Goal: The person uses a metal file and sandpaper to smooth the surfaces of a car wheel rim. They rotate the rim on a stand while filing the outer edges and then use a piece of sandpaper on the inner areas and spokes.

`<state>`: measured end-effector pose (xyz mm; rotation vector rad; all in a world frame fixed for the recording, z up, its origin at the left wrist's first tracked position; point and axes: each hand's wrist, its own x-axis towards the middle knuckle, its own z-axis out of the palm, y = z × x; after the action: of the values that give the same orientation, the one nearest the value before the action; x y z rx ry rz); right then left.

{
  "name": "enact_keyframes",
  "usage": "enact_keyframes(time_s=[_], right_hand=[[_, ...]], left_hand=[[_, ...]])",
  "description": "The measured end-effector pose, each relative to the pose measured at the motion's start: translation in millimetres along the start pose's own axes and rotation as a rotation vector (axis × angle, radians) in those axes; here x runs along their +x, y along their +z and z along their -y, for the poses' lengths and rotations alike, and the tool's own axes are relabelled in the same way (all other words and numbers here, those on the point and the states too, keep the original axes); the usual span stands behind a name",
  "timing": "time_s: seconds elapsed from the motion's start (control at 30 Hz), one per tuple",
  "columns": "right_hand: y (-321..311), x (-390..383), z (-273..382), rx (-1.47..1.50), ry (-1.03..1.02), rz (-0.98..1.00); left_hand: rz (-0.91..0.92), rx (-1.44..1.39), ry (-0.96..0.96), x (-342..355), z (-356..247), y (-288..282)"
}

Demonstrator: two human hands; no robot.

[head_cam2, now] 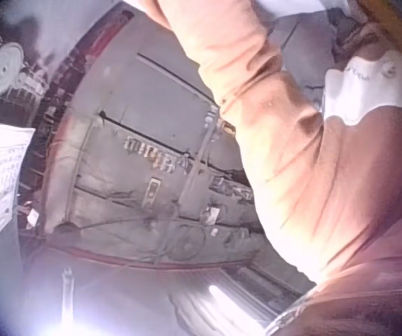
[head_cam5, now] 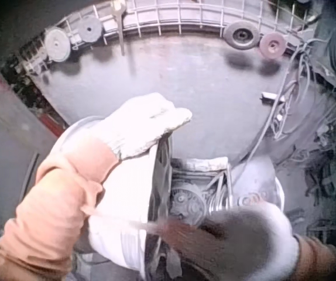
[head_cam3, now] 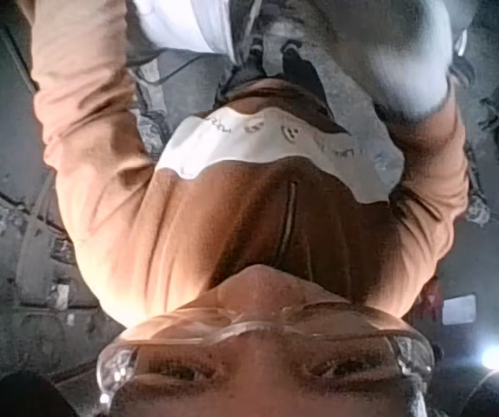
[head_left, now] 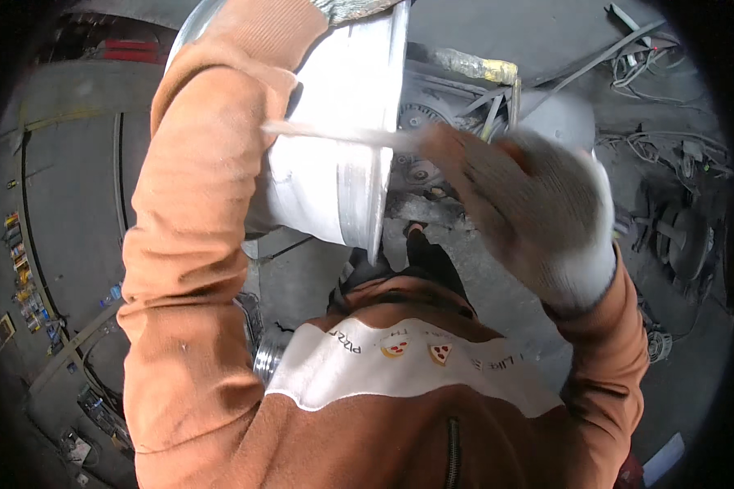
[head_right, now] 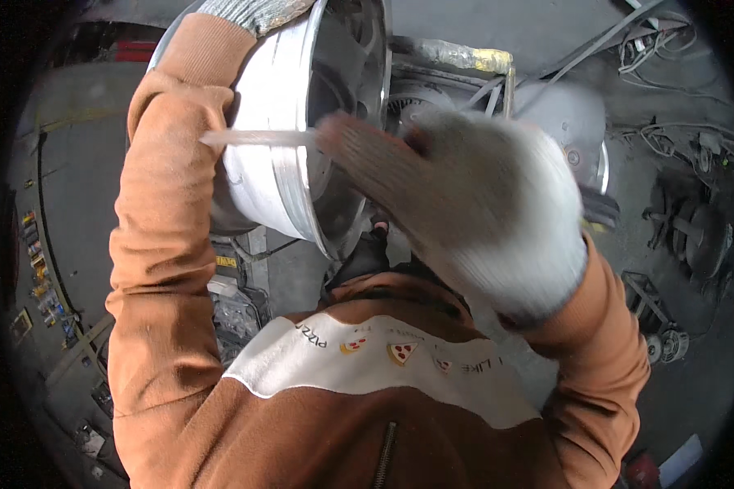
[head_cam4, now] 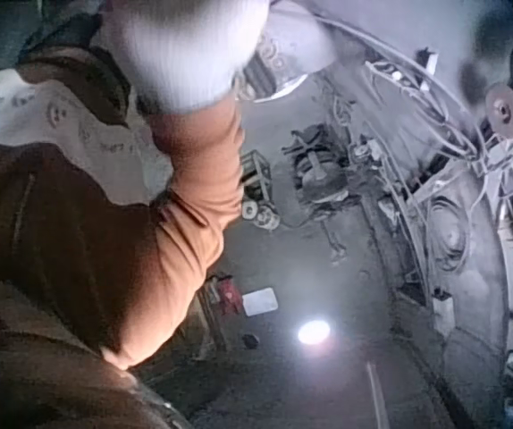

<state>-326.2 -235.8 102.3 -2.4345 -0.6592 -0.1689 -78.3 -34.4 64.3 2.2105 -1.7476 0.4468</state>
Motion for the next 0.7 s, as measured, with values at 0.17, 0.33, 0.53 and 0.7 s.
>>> enact_keyframes(time_s=[0.17,0.33,0.53,0.7], right_hand=[[-24.3,-0.8,7.2,-0.029,0.125,0.202],[-37.6,-0.8,8.8,-0.427,-0.074,0.327],[-17.7,19.3,7.3,0.139,0.124,0.129],[-37.1,4.3,0.0,-0.256,-0.093,0.219]], left_hand=[[0.008,-0.436,-0.458,6.9,-31.8,-20.7],[0.303,-0.453,-0.662,30.1,-45.1,-44.3],[0.188,-0.591,-0.694,23.9,-37.9,-34.2],[0.282,-0.603,-0.867,35.3,-56.4,-56.1]])
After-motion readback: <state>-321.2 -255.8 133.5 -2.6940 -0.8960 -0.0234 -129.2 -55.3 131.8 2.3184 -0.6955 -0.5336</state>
